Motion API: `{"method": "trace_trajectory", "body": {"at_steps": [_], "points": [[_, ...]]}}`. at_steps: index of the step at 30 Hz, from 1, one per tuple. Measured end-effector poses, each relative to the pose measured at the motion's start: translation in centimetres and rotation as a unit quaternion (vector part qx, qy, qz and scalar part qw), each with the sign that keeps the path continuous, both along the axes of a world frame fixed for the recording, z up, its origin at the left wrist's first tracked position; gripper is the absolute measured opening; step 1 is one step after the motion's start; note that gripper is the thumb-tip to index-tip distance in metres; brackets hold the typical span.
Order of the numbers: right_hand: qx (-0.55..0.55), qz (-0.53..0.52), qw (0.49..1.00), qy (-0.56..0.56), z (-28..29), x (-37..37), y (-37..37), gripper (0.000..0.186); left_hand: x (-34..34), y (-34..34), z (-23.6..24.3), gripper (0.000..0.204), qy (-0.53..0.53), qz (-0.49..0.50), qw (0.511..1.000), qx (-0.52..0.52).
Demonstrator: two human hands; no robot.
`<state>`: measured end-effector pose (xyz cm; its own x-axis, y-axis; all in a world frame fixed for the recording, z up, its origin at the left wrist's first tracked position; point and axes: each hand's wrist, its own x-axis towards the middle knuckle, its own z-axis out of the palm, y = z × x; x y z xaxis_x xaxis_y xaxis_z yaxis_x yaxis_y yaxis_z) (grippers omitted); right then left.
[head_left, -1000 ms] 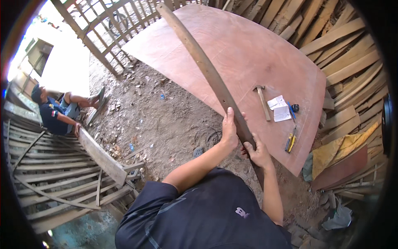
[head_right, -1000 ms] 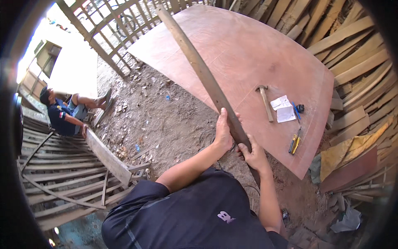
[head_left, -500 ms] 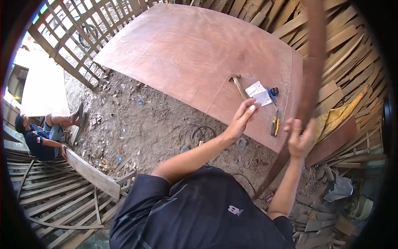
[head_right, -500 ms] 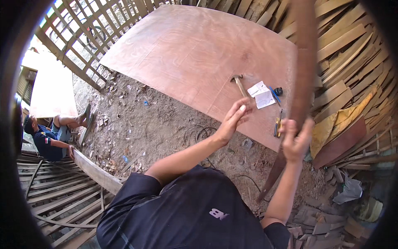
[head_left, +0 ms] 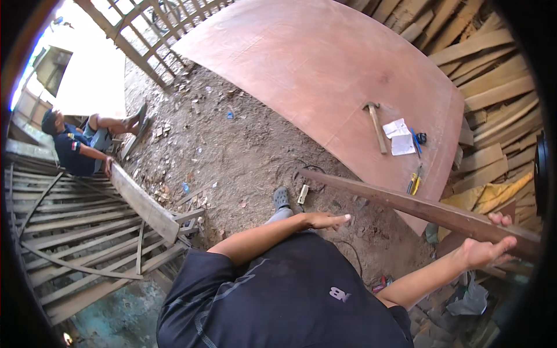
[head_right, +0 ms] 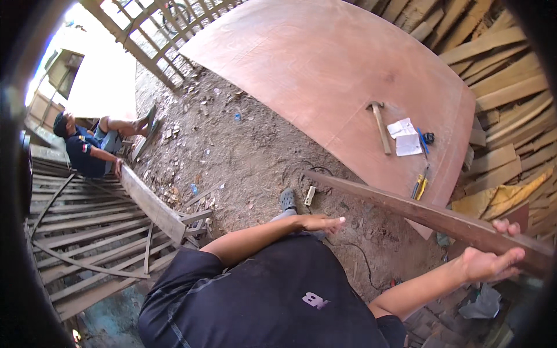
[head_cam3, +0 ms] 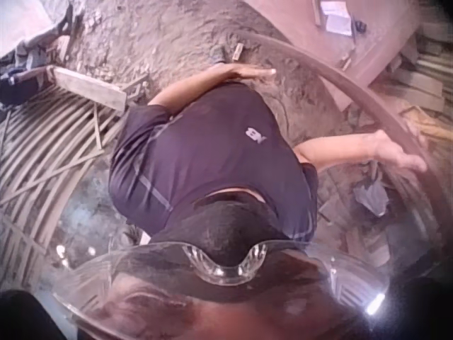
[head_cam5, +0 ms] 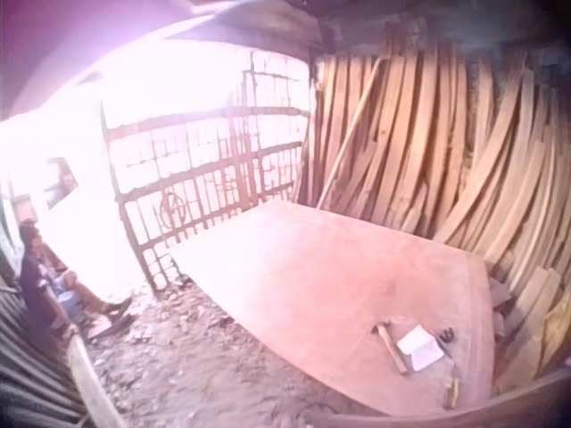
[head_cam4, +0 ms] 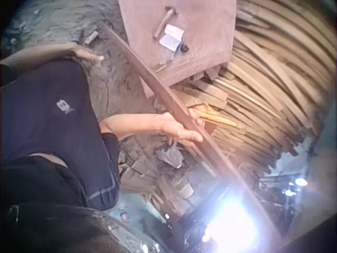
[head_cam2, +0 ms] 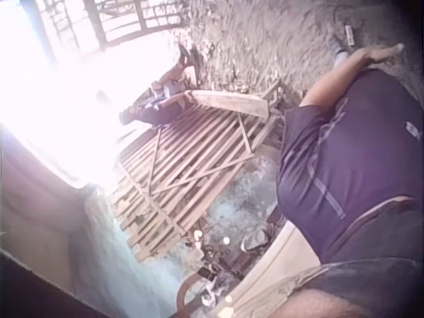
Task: The person works on a wooden strip on a plywood board using pliers and a hammer, moves the wooden strip, and measures wooden boards with a measuring tape and a pencil.
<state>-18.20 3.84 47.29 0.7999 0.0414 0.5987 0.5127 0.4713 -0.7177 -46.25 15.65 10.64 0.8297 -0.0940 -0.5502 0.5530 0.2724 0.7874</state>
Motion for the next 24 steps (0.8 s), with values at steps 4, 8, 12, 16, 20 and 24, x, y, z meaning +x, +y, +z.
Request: {"method": "trace_trajectory", "body": {"at_steps": [4, 8, 12, 16, 20, 24], "points": [[0.052, 0.016, 0.998, 0.041, 0.1, 0.1, 1.4, 0.049, -2.1, 2.0, 4.7, 0.112, -0.041, 0.188, 0.970, -0.151], [0.071, -0.001, 0.991, 0.110, -0.9, 0.5, 1.9, 0.057, -1.4, 4.5, 7.4, 0.096, -0.221, 0.409, 0.871, -0.159], [0.118, -0.042, 0.981, 0.146, -5.6, 0.6, 4.1, 0.058, 0.7, 9.0, 12.2, 0.080, -0.294, 0.512, 0.785, -0.190], [0.107, 0.014, 0.979, 0.174, -11.9, -1.3, 8.3, 0.061, 1.0, 15.5, 16.7, 0.058, -0.209, 0.710, 0.672, -0.030], [0.102, 0.101, 0.935, 0.324, -16.3, 0.1, 9.3, 0.054, 2.8, 24.6, 13.9, 0.062, -0.260, 0.694, 0.671, -0.016], [0.053, 0.180, 0.887, 0.421, -23.4, 3.9, 9.5, 0.041, 7.8, 33.1, 10.6, 0.062, -0.278, 0.662, 0.695, 0.037]]}}
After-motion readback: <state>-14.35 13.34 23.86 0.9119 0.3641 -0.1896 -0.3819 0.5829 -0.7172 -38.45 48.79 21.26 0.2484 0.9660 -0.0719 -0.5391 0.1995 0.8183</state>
